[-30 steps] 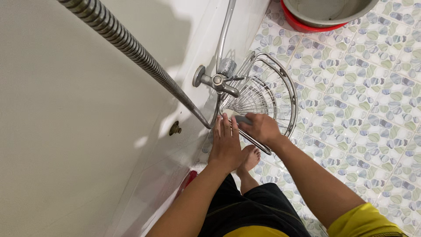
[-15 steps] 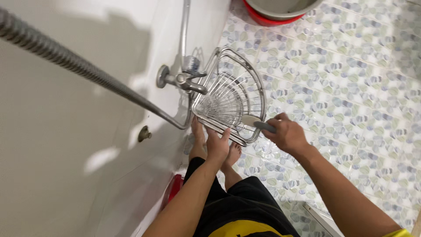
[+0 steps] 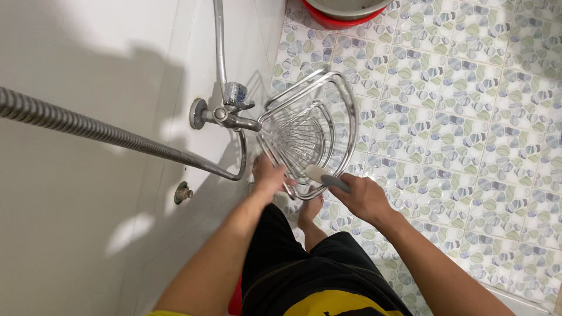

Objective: The person cleans a metal corner shower shelf by scrubbing it with a brush under running water from a faucet, then places the brush onto a wall-mounted organizer.

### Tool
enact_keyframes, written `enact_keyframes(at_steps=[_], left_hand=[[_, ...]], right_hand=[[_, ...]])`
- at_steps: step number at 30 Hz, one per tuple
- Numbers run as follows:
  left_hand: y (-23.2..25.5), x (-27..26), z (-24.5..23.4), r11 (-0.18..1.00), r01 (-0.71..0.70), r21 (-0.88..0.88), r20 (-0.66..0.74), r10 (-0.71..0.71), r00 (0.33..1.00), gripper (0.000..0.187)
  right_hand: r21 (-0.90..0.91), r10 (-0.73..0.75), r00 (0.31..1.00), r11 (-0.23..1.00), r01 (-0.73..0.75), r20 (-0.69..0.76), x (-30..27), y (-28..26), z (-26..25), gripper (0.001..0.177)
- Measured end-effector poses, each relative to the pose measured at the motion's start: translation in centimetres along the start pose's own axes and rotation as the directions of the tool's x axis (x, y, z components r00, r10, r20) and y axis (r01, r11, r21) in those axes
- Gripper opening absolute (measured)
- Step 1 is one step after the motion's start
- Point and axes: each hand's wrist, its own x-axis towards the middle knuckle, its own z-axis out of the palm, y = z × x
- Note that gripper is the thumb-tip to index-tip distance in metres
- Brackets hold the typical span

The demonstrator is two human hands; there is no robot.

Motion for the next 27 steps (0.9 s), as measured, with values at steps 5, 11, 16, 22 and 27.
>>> enact_keyframes(at_steps=[5,11,16,22,27], left_hand=[[1.5,3.9,-1.8,0.973,-0.119,0.197,0.065,0.108,0.992,0.033],[2.5,7.4,-1.7,0.944,-0.238,-0.227,-0.077,0.227,0.971,0.015],[3.6,6.9,-0.6,0.959,-0.279,-0.045,-0.094,0.274,0.957,0.025],[2.7,7.4,-1.1,0.988,-0.152,-0.015,-0.051,0.151,0.987,0.034],[-1.7,8.3,-2.4,0.917,-0.246,-0.314,-0.006,0.257,0.966,0.027]], right_hand=[[0.106,0.159,0.978,0.979,-0.173,0.132,0.7,-0.5,0.3,0.044],[0.236,0.129,0.991,0.962,-0.135,0.04,1.4,0.1,0.3,0.042],[0.328,0.168,0.986,0.93,-0.166,0.021,2.4,1.3,0.8,0.044],[0.432,0.077,0.997,0.899,-0.071,0.005,3.1,1.8,1.6,0.049],[0.472,-0.004,1.0,0.881,0.004,-0.001,5.6,0.6,3.1,0.052]])
